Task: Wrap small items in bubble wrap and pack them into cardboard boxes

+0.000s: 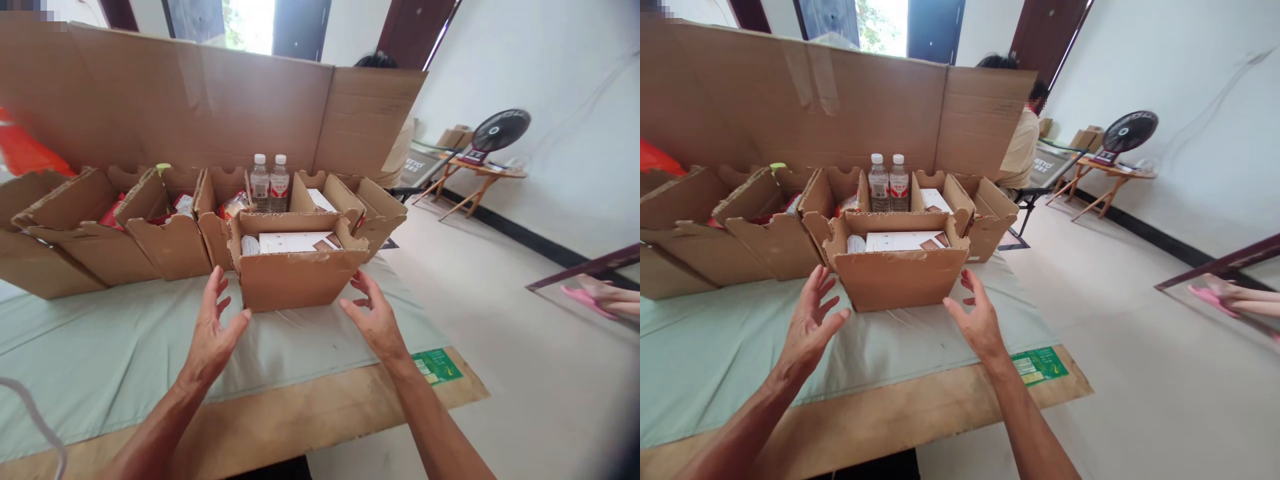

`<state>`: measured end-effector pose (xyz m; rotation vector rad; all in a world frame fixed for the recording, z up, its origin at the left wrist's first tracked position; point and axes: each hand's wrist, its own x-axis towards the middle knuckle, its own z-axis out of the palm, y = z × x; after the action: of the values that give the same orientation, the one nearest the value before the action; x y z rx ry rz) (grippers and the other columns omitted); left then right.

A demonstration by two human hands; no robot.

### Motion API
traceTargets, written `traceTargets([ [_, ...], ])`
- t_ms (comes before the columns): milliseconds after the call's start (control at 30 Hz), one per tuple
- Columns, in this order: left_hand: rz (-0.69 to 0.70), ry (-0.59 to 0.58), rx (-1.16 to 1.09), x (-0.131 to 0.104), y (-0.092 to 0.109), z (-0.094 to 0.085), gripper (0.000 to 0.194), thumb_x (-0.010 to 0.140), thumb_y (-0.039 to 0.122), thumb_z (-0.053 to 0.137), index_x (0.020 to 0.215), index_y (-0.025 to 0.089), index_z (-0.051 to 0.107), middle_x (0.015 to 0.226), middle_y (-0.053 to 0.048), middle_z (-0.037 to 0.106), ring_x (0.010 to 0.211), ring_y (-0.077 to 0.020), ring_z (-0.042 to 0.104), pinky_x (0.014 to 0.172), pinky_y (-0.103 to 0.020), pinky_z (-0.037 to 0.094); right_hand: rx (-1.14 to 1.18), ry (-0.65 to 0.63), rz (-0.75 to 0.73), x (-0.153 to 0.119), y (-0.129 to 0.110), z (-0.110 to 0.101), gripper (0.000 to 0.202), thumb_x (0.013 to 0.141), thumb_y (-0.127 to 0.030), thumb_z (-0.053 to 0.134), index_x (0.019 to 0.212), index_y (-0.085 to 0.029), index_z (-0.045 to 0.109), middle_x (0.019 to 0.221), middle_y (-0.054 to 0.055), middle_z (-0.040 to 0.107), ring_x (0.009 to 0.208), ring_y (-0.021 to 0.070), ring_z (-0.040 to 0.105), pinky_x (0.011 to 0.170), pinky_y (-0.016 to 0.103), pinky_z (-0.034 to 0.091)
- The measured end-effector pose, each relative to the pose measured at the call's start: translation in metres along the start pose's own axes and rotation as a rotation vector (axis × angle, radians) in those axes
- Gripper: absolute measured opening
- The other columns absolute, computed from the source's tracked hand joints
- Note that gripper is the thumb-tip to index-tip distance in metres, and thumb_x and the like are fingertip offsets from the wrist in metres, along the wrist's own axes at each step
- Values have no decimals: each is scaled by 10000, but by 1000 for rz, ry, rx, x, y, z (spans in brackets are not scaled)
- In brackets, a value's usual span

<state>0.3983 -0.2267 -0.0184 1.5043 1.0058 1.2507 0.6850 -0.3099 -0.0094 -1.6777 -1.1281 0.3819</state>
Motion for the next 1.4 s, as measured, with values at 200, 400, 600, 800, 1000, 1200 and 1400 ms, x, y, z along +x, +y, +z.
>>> traceTargets([
  [200,-49,-85,-87,27,14,26,888,767,415,691,1563,221,348,1552,-153,492,1427,-375,477,1136,-593,436,81,-56,-47,25,-14,15,684,758,-512,737,1344,-207,558,1324,149,689,1165,304,654,928,457,548],
  [400,23,-117,-13,-35,20,8,722,851,339,660,1530,259,427,1503,-112,555,1382,-333,537,1161,-552,441,-1,109,-73,-48,-31,5,531,839,-484,726,1291,-235,603,1141,93,734,999,279,685,901,440,567],
  [600,-115,153,111,-73,39,-76,601,924,432,663,1478,273,493,1354,-95,650,1335,-355,578,1141,-562,470,81,-41,-177,-101,-84,52,459,859,-418,736,1274,-252,627,1217,104,718,1119,297,669,975,427,560],
  [800,68,-33,11,-51,51,-32,690,885,329,653,1531,245,426,1431,-115,608,1263,-322,629,1066,-515,545,172,169,-117,-76,-84,40,494,936,-493,653,1349,-233,579,1219,95,711,1096,262,665,971,388,528],
  [1000,82,-42,67,-95,26,-7,821,876,206,618,1619,267,274,1593,-130,461,1490,-370,420,1197,-584,413,165,169,-148,-94,-52,19,447,1008,-500,518,1364,-237,581,1379,111,653,1308,292,598,1095,418,471],
  [1200,39,1,138,-111,15,-22,861,940,231,584,1658,318,115,1698,-116,279,1548,-391,322,1218,-635,372,187,98,-173,-46,-42,67,463,993,-561,488,1297,-224,579,1288,114,683,1225,275,633,1072,430,500],
  [1400,95,-8,197,-132,-5,-8,837,972,246,521,1663,340,60,1744,-91,131,1590,-397,205,1240,-684,287,211,113,-186,-21,-24,82,561,1002,-582,455,1442,-237,508,1489,108,558,1438,278,465,1223,463,349],
])
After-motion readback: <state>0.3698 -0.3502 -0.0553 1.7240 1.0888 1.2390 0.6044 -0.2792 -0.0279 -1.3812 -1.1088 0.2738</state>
